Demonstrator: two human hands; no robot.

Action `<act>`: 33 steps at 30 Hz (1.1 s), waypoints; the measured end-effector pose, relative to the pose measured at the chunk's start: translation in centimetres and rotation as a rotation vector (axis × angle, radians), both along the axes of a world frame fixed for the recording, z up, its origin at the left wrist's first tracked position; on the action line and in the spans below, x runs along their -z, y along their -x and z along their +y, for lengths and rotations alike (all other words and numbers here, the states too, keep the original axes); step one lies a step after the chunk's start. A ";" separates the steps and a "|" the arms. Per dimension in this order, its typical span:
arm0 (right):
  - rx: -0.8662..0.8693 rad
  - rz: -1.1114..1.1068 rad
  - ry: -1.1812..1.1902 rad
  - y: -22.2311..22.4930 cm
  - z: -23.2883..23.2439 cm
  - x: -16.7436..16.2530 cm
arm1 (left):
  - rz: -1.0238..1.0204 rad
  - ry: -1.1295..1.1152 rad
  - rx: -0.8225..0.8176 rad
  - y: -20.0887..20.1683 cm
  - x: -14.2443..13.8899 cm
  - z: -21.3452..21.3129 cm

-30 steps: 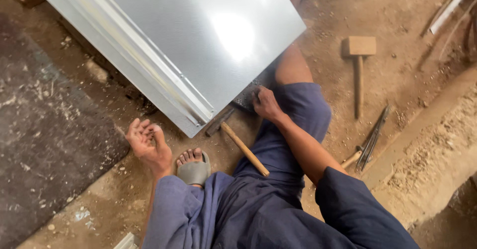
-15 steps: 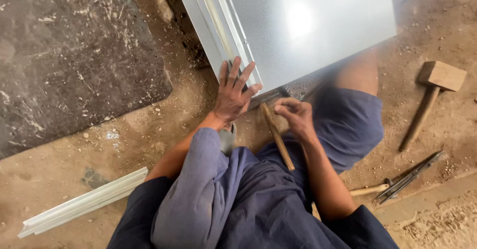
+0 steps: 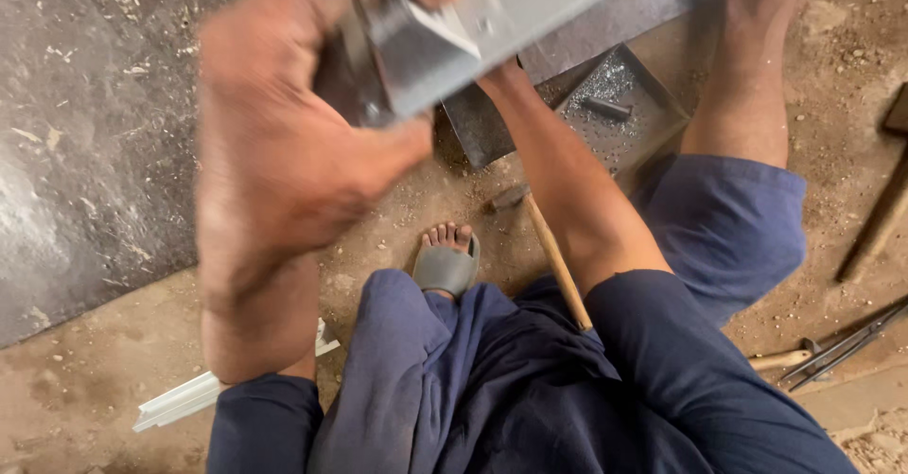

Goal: The person sits on the workshop floor assembling a white frame panel, hammering nails along its edge with a claw hammer. They take nails from a tray of fasteners, reposition the panel, and use a wooden mallet nearby, working their way along the frame joints.

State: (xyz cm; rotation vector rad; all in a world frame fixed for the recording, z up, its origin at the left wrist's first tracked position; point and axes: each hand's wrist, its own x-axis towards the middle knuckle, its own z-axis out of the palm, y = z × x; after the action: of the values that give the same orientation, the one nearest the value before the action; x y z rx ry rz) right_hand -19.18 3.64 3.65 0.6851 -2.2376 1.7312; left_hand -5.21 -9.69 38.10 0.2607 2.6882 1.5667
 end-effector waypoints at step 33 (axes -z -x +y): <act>0.074 -0.328 -0.515 -21.2 13.6 -13.7 | 0.515 0.400 0.010 -10.9 31.5 7.2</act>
State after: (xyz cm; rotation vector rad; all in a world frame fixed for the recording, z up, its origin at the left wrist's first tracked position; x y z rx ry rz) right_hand 2.06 17.22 17.31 0.4183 -2.9385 1.3098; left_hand 5.67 -2.46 6.62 0.7484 3.2879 1.0233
